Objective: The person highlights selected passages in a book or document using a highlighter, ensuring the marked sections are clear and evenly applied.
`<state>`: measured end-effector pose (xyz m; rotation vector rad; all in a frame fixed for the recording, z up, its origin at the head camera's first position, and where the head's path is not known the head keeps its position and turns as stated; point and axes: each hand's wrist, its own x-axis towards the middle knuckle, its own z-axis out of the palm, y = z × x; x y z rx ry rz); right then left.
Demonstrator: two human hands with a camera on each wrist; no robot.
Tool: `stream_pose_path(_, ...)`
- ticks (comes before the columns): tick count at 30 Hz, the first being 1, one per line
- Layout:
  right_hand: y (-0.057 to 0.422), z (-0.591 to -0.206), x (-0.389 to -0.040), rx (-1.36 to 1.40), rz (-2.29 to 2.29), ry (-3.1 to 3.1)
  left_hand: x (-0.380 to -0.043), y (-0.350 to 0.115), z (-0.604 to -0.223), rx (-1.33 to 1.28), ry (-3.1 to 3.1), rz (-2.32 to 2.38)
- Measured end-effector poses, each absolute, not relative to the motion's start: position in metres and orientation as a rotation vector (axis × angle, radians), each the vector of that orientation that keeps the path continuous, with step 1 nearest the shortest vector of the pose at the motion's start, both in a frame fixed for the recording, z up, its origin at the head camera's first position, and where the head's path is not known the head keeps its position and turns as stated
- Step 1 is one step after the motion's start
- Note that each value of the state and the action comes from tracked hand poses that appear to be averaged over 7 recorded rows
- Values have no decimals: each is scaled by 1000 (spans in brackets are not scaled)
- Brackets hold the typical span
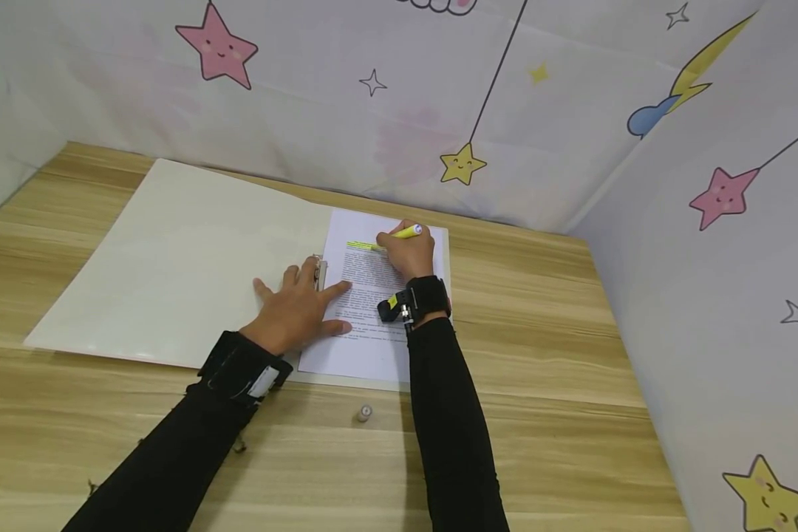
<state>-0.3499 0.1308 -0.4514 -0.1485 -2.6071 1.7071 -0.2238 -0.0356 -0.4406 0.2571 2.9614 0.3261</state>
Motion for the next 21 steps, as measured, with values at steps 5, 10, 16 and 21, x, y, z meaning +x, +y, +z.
stream_pose_path(5,133,-452,-351,-166,1689,-2610,-224,-35,-441,257,2962,326)
stream_pose_path(10,135,-451,-351,-181,1701,-2607,-224,-35,-441,261,2966,325)
stream_pose_path(16,136,-450,-351,-209,1684,-2609,-223,-35,-441,259,2966,325)
stream_pose_path(21,136,-449,-350,-233,1670,-2611,-223,-34,-441,258,2968,318)
